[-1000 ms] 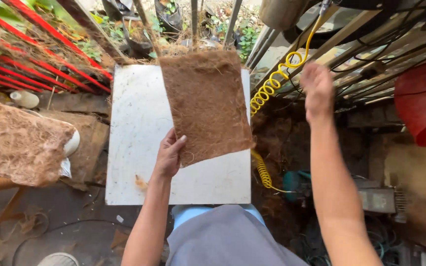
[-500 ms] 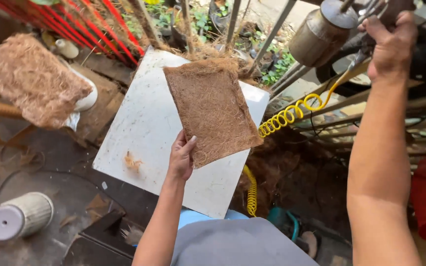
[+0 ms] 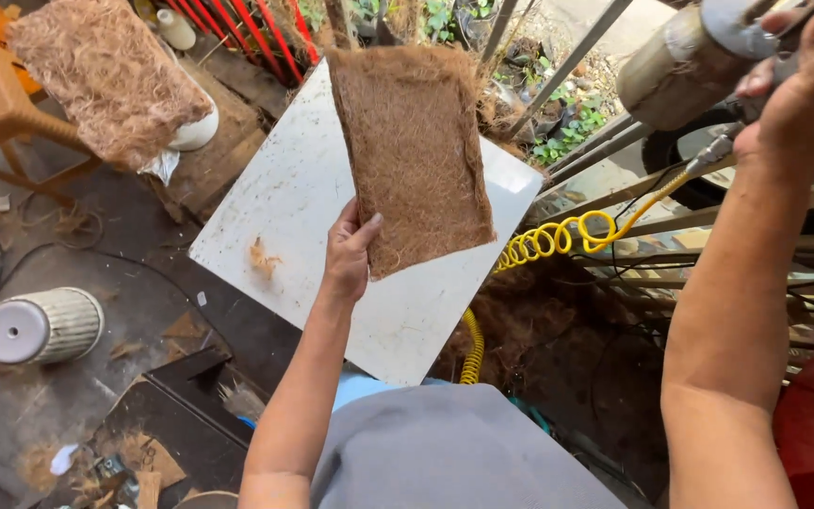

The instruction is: The person trims loose fibers from a rectangular coconut coir mat, then sprays it with a handheld spray gun and dries it with a hair dryer. The mat is handled and turned during spraying and drying.

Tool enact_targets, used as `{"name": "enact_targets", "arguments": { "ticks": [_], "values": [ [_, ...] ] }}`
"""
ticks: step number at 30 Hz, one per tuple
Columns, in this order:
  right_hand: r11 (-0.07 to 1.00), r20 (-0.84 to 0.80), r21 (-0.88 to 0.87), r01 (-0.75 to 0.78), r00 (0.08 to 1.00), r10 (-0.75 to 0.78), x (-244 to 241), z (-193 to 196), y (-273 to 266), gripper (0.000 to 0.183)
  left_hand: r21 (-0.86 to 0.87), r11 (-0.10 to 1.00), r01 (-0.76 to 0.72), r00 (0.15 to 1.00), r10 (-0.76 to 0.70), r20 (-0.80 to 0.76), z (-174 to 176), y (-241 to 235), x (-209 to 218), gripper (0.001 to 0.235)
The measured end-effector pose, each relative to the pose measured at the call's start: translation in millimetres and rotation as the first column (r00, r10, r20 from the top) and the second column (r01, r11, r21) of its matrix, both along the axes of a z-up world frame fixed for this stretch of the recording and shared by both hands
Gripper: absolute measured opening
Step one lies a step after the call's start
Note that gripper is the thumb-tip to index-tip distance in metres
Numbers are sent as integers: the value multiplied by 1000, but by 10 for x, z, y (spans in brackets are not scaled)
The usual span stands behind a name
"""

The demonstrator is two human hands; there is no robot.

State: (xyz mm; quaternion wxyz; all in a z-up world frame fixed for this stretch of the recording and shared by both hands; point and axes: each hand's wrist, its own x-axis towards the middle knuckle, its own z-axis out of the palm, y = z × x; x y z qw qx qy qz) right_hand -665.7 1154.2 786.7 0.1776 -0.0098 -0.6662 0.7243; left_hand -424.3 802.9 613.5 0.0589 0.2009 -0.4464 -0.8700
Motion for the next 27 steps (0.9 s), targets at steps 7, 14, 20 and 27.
{"name": "enact_targets", "arguments": {
  "ticks": [7, 14, 20, 27],
  "values": [
    [976, 113, 200, -79, 992, 58, 325, -70, 285, 40, -140, 989, -50, 996, 40, -79, 153, -159, -48, 43],
    [964, -63, 262, 43, 998, -28, 1281, -588, -5, 21, -363, 926, -101, 990, 57, -129, 331, -114, -206, 39],
    [767, 32, 642, 1, 999, -27, 2137, -1046, -684, 29, -601, 784, -154, 964, -13, -265, 623, 20, -251, 42],
    [678, 121, 639, -363, 918, 378, 2424, -1075, -1032, 56, -548, 829, -106, 974, -24, -225, 608, 61, -327, 51]
  ]
}}
